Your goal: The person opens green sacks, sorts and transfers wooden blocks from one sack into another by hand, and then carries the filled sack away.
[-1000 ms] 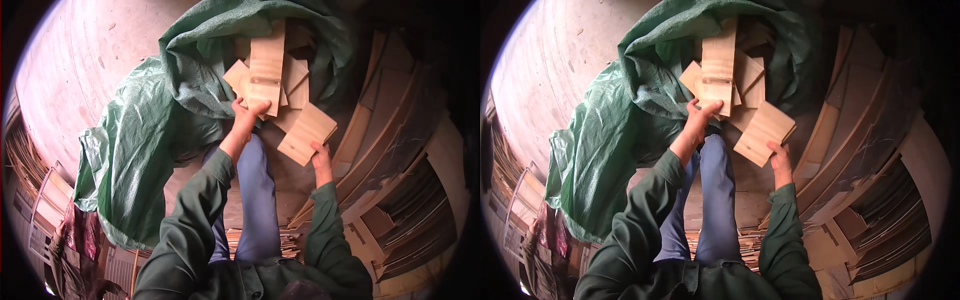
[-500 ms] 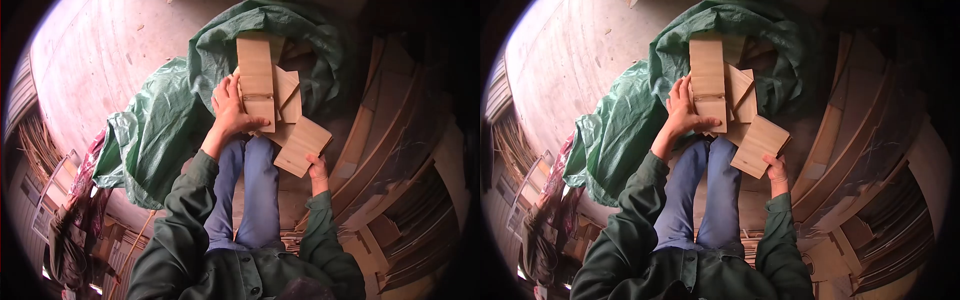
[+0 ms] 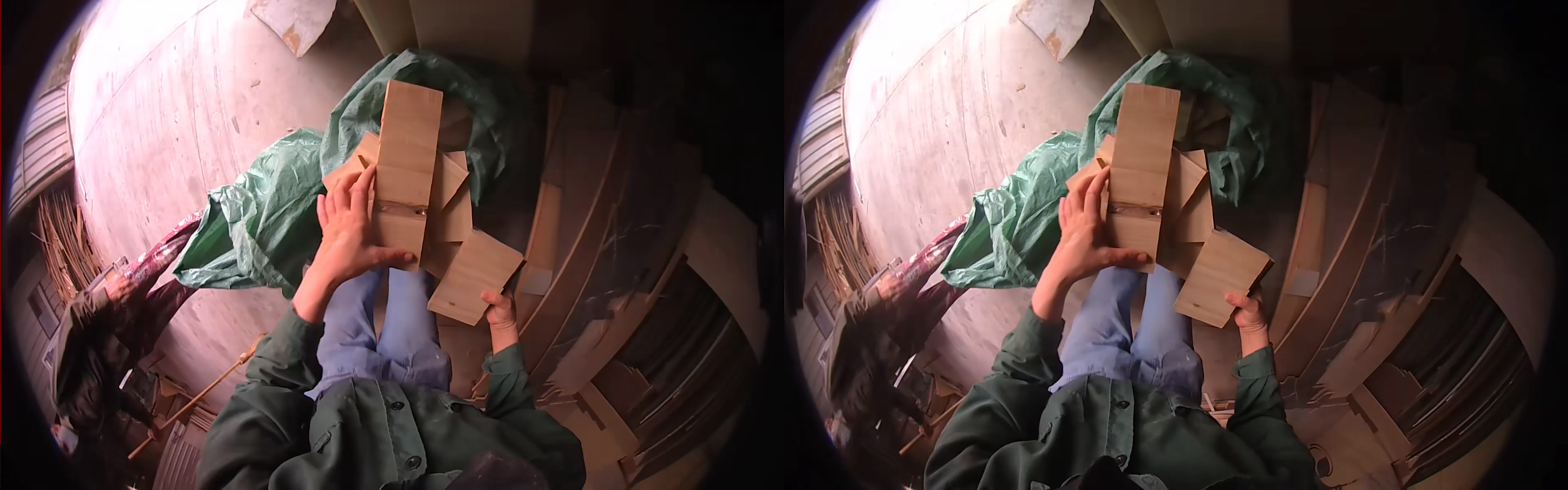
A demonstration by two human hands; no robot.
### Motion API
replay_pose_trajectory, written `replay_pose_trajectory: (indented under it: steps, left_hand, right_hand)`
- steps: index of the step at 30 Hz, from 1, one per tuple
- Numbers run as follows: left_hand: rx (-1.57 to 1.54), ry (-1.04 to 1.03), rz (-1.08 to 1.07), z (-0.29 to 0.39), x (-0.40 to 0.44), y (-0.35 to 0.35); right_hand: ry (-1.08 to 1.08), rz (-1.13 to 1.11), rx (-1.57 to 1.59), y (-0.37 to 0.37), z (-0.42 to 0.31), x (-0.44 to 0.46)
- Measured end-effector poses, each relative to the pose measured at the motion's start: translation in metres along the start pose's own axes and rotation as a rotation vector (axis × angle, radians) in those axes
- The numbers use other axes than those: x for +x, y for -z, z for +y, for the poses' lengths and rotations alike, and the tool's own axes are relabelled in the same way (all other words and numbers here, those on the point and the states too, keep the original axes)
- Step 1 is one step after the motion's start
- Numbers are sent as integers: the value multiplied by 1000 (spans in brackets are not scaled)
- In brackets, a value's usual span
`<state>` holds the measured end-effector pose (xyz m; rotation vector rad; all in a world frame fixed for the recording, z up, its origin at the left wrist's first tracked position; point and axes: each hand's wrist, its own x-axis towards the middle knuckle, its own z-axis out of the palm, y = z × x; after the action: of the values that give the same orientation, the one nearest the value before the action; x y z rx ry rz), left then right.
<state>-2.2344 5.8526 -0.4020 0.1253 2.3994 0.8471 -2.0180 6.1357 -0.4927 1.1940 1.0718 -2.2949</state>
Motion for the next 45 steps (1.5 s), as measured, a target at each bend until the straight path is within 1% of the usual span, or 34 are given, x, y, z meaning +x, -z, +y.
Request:
replay_pose_trajectory:
  steps: [3, 4, 5, 6, 7, 8, 9, 11, 12, 13, 14, 15, 17, 18, 19, 21, 22, 25, 26, 29, 31, 32, 33, 36, 37, 39, 40, 41, 42, 43, 44, 45]
  left_hand:
    - [101, -163, 97, 49, -42, 53]
    - [205, -153, 104, 66, -52, 72]
    - [181, -173, 160, 69, -53, 85]
    - [143, -177, 213, 72, -43, 91]
    - [100, -173, 256, 69, -28, 94]
    - [-192, -90, 15, 57, -7, 92]
    - [-221, -35, -40, 50, 7, 81]
    - [-261, 56, -118, 38, 39, 63]
    - [-315, 42, -145, 24, 48, 50]
    - [-371, 31, -165, 9, 56, 36]
    - [-425, 20, -180, 8, 59, 36]
    - [-401, 34, -168, 6, 57, 36]
    - [-366, 70, -156, 11, 43, 36]
    - [-250, 9, -67, 18, 31, 40]
    - [-147, 26, -40, 24, 18, 39]
    - [-75, -14, 41, 41, -4, 35]
    - [-51, -10, 8, 45, -7, 33]
    - [-73, 44, 13, 31, -8, 26]
    - [-90, 33, -5, 27, -8, 32]
    - [-55, -12, 137, 17, -11, 39]
    - [-20, 12, 218, 17, -16, 44]
    - [32, 3, 276, 20, -22, 52]
    - [84, -7, 328, 23, -29, 59]
    - [56, -116, 508, 10, -39, 74]
    - [-30, -137, 599, 1, -44, 82]
    - [-206, -186, 790, -25, -60, 100]
    - [-345, -66, 909, -45, -72, 104]
    - [-558, 55, 1027, -63, -89, 116]
    - [-619, 211, 1151, -107, -101, 111]
    - [-796, 261, 1298, -164, -111, 101]
    - [-849, 420, 1417, -223, -129, 85]
    - [-898, 681, 1505, -268, -146, 75]
  right_hand:
    - [36, -50, 8, -14, -41, -49]
    - [57, -67, 22, -18, -55, -63]
    - [81, -89, 43, -20, -65, -65]
    - [122, -239, 66, -17, -68, -55]
    - [19, -186, 124, -8, -61, -35]
    - [-97, -112, 179, 7, -52, -16]
    - [-209, -30, 233, 15, -50, -6]
    - [-24, -115, 149, -21, -53, 17]
    - [64, -152, 110, -36, -51, 19]
    - [68, -153, 123, -42, -53, 18]
    - [72, -159, 135, -49, -55, 19]
    - [63, -152, 149, -51, -53, 16]
    - [33, -167, 112, -29, -49, 15]
    - [28, -187, 90, -26, -52, 18]
    - [49, -185, 89, -26, -54, 18]
    - [90, -184, 83, -31, -59, 13]
    - [0, -212, 75, -29, -61, 16]
    - [-7, -215, 103, -38, -60, 28]
    - [10, -207, 73, -41, -62, 30]
    - [-17, -199, 54, -43, -59, 34]
    - [-102, -208, 149, -37, -45, 45]
    - [-149, -325, 208, -35, -40, 52]
    - [-178, -374, 220, -43, -40, 53]
    - [-226, -464, 254, -55, -40, 54]
    - [-237, -489, 264, -57, -40, 57]
    - [-187, -500, 218, -72, -48, 60]
    - [-133, -513, 177, -79, -50, 61]
    - [-170, -548, 189, -86, -55, 61]
    - [-208, -584, 203, -93, -62, 60]
    - [-247, -622, 217, -105, -67, 59]
    - [-231, -646, 209, -118, -69, 57]
    - [-243, -617, 193, -109, -68, 66]
